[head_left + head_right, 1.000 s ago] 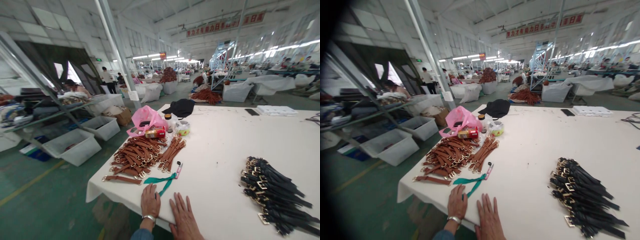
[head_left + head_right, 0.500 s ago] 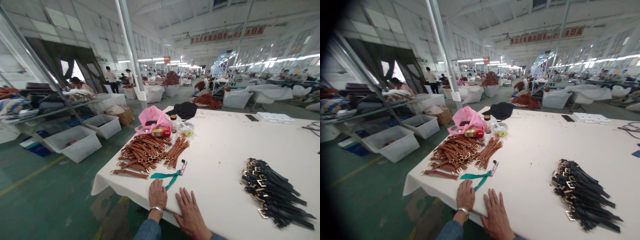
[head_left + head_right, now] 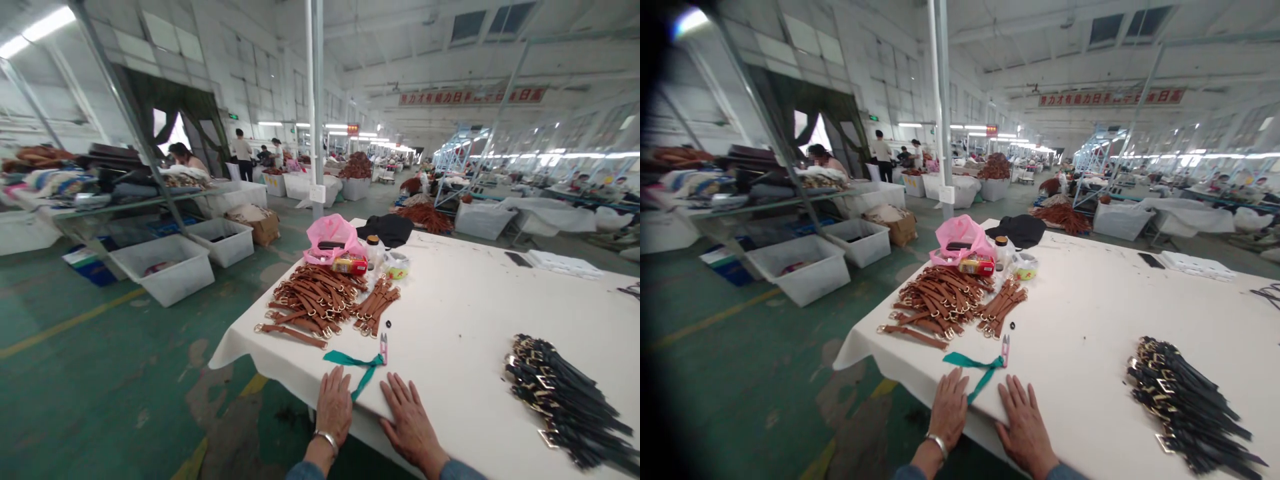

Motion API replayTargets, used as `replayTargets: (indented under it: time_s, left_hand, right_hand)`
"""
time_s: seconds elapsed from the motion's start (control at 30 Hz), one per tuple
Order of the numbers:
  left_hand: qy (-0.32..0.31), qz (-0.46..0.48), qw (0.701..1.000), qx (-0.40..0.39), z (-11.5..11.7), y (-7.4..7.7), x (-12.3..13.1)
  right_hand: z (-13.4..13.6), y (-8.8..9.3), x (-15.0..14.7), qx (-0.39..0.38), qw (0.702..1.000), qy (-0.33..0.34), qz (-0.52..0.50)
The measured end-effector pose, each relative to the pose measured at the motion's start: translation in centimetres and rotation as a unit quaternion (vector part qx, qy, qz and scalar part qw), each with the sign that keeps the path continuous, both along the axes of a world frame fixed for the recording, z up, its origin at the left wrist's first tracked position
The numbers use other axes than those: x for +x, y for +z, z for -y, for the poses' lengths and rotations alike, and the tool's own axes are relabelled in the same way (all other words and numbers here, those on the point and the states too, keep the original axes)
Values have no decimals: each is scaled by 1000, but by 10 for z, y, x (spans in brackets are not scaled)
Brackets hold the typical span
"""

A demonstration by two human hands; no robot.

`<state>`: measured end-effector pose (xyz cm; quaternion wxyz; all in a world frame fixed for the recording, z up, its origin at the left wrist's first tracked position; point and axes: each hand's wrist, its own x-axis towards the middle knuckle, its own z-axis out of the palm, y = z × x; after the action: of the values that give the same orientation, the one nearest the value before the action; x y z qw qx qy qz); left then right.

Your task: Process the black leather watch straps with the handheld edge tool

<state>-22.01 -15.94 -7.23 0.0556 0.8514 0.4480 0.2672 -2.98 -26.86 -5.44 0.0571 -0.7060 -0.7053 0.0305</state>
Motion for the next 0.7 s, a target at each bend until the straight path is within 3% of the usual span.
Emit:
replayTargets:
  time_s: [0.37,0.7]
  left_hand:
    - [64,27,997,-46,6,32,-4]
    - [-40,-38,993,-106,-15,44,51]
  right_hand:
    - [1,-1,-1,12,1000,-2,23]
    - [0,4,-2,14,1000,6,-2]
